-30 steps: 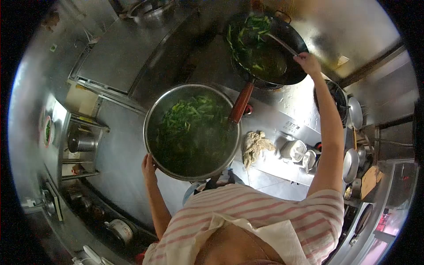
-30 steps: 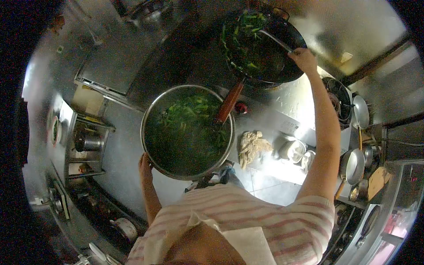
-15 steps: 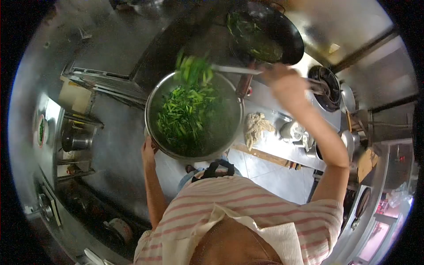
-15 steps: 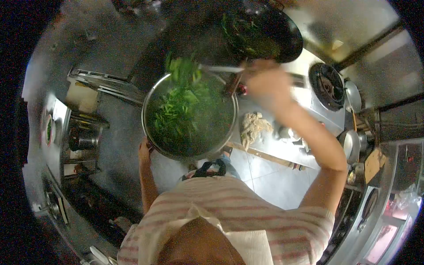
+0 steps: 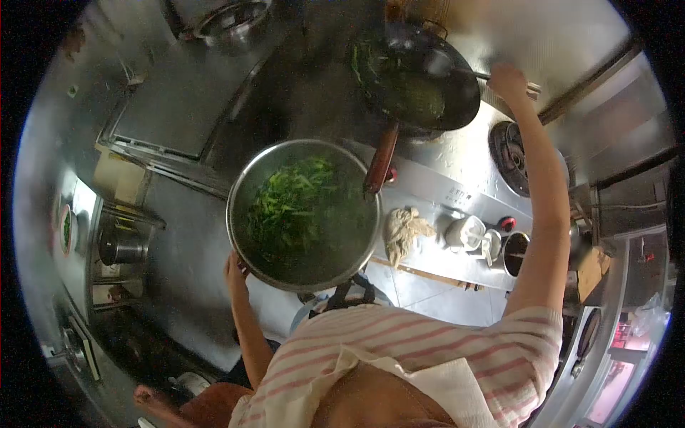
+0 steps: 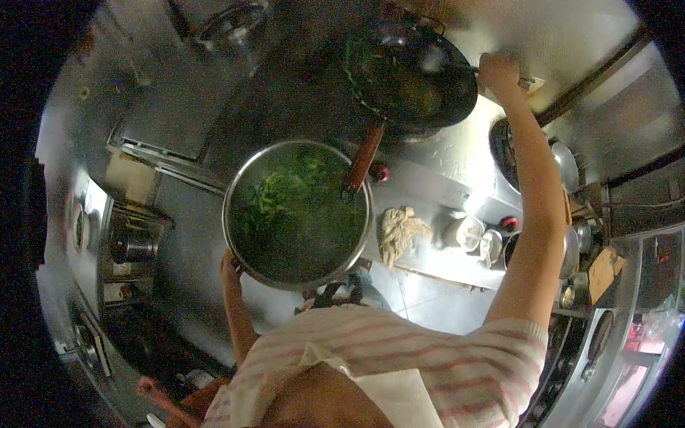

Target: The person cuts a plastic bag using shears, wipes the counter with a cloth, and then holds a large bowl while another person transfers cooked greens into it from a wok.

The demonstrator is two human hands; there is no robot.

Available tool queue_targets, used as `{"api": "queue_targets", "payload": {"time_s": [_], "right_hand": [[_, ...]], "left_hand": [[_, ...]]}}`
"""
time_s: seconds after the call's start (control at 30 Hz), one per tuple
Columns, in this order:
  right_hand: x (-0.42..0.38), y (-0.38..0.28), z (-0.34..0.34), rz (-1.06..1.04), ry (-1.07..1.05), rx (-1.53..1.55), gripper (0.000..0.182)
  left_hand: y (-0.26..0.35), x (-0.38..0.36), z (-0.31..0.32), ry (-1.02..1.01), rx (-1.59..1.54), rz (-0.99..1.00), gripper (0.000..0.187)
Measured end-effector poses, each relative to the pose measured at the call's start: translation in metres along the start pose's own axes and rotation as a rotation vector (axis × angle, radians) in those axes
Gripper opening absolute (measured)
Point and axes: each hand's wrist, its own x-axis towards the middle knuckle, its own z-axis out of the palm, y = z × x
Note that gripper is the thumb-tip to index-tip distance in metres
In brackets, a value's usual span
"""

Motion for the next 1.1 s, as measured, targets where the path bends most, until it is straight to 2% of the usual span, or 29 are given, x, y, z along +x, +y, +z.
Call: {"api": "queue_targets", "payload": {"time_s": [0.03, 0.1, 0.13, 0.2, 0.23, 0.27, 0.3, 0.33, 0.43, 0.5, 0.53, 0.6, 0.7, 0.73, 0.77, 0.8, 0.87, 0.93, 1.0, 1.03, 1.1], "right_hand": [[0.019, 0.005, 0.018, 0.018, -0.012, -0.041, 0.021], [0.043, 0.001, 0.026, 0.028, -0.007, -0.020, 0.021], [0.053, -0.004, 0.031, 0.036, -0.020, -0.004, 0.020], [0.081, -0.017, 0.035, -0.004, -0.061, 0.038, 0.020], [0.089, -0.026, 0.034, -0.039, -0.103, 0.070, 0.020], [0.088, -0.038, 0.023, -0.070, -0.090, 0.101, 0.019], [0.085, -0.051, 0.010, -0.100, -0.073, 0.130, 0.018], [0.086, -0.061, 0.006, -0.165, 0.002, 0.138, 0.018], [0.081, -0.085, -0.021, -0.247, 0.119, 0.119, 0.017], [0.079, -0.082, -0.032, -0.267, 0.160, 0.090, 0.016], [0.079, -0.077, -0.034, -0.249, 0.219, 0.112, 0.015], [0.080, -0.065, -0.029, -0.231, 0.280, 0.132, 0.013], [0.090, -0.049, -0.009, -0.163, 0.382, 0.047, 0.011], [0.091, -0.048, 0.001, -0.144, 0.537, 0.060, 0.010], [0.090, -0.050, 0.001, -0.123, 0.691, 0.073, 0.010], [0.090, -0.054, 0.002, -0.121, 0.695, 0.071, 0.010], [0.079, -0.076, -0.005, -0.244, 0.312, 0.037, 0.011], [0.068, -0.087, -0.003, -0.287, 0.295, 0.027, 0.013], [0.059, -0.082, -0.002, -0.304, 0.292, 0.033, 0.013], [0.065, -0.072, 0.007, -0.250, 0.316, 0.050, 0.011], [0.075, -0.066, 0.019, -0.191, 0.339, 0.069, 0.010]], "left_hand": [[-0.030, 0.013, -0.046, 0.125, 0.107, 0.021, 0.029], [-0.034, 0.007, -0.049, 0.160, 0.094, 0.031, 0.025], [0.009, -0.014, 0.007, 0.059, -0.007, 0.023, 0.027], [0.201, -0.097, 0.193, -0.348, -0.477, -0.211, 0.034], [0.260, -0.127, 0.230, -0.512, -0.629, -0.289, 0.038], [0.299, -0.148, 0.240, -0.642, -0.727, -0.329, 0.043], [0.285, -0.144, 0.255, -0.768, -0.884, -0.271, 0.041], [0.288, -0.148, 0.255, -0.769, -0.880, -0.272, 0.041], [0.304, -0.155, 0.250, -0.548, -0.791, -0.172, 0.041], [0.310, -0.151, 0.247, -0.646, -0.899, -0.445, 0.041], [0.309, -0.150, 0.248, -0.648, -0.898, -0.446, 0.041], [0.304, -0.150, 0.250, -0.602, -0.861, -0.533, 0.055], [0.310, -0.149, 0.245, -0.616, -0.799, -0.455, 0.054], [0.304, -0.147, 0.250, -0.610, -0.807, -0.450, 0.054], [0.296, -0.145, 0.257, -0.599, -0.864, -0.411, 0.046], [0.288, -0.145, 0.263, -0.590, -0.917, -0.374, 0.039], [0.285, -0.148, 0.265, -0.601, -0.952, -0.343, 0.039], [0.287, -0.147, 0.261, -0.614, -0.984, -0.310, 0.040], [0.292, -0.150, 0.249, -0.667, -0.795, -0.257, 0.041], [0.286, -0.149, 0.253, -0.668, -0.795, -0.259, 0.041], [0.271, -0.141, 0.263, -0.723, -0.875, -0.371, 0.042]]}}
